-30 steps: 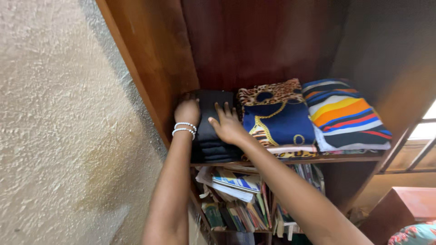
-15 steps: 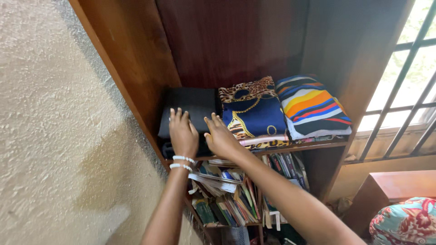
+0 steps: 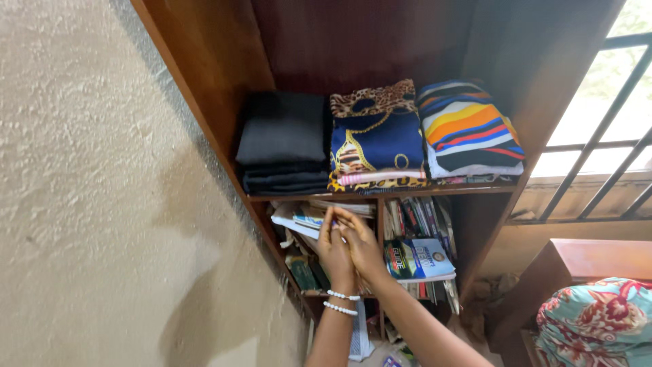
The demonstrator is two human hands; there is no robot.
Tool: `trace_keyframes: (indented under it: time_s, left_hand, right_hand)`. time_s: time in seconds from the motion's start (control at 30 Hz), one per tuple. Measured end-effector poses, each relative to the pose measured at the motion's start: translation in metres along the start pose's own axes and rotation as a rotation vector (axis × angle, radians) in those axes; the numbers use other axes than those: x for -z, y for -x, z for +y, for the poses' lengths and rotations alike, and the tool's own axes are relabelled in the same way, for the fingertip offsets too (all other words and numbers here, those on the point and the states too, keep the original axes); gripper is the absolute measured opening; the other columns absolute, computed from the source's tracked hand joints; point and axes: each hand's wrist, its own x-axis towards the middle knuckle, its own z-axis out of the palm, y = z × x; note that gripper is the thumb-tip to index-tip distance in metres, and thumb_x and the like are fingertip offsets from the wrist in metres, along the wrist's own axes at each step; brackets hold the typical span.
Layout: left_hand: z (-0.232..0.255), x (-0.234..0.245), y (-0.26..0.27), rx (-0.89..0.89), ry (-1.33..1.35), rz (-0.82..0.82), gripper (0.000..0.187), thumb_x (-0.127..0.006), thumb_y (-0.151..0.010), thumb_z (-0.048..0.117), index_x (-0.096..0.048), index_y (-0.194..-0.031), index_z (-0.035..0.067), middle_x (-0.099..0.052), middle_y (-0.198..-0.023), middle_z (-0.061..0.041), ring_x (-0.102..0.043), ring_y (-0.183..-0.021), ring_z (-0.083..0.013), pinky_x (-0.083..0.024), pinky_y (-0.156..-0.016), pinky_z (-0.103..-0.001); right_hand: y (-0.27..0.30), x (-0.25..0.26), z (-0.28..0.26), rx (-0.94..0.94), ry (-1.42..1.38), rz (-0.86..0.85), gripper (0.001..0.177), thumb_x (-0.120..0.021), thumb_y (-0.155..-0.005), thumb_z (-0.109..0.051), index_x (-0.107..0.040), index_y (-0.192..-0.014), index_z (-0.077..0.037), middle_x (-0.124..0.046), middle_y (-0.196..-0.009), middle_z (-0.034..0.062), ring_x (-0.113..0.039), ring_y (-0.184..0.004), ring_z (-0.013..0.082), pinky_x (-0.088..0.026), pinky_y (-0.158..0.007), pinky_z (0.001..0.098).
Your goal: The person picks up several garments from a bed, folds them by hand, and places them on a shelf.
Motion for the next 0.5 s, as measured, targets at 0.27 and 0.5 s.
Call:
trace_keyframes:
  time_s: [0.27, 0.5]
  left_hand:
    - [-0.095, 0.031, 0.062, 0.225, 0.0, 0.089, 0.039, -0.05, -0.097, 0.005, -0.066, -0.132, -0.001, -0.07, -0.129, -0.013, -0.069, -0.106, -0.0175, -0.054, -0.09, -0.029]
    - [-0.15, 0.006, 0.119, 0.435, 0.163, 0.099, 0.035, -0.048, -0.1, 0.009, -0.066, -0.129, -0.002, -0.07, -0.122, -0.012, -0.066, -0.107, -0.0213, -0.052, -0.092, -0.032]
  right_hand:
    - [0.078, 0.059, 0.057, -0.413, -0.106, 0.164, 0.042, -0.051, -0.099, -0.01, -0.059, -0.14, -0.002, -0.067, -0.133, 0.0105, -0.062, -0.118, 0.0184, -0.046, -0.102, 0.029]
    - [0.119, 0.123, 0.06, -0.478, -0.065, 0.309, 0.042, -0.055, -0.098, -0.014, -0.063, -0.136, 0.002, -0.071, -0.13, 0.0093, -0.065, -0.114, 0.0148, -0.048, -0.099, 0.0259]
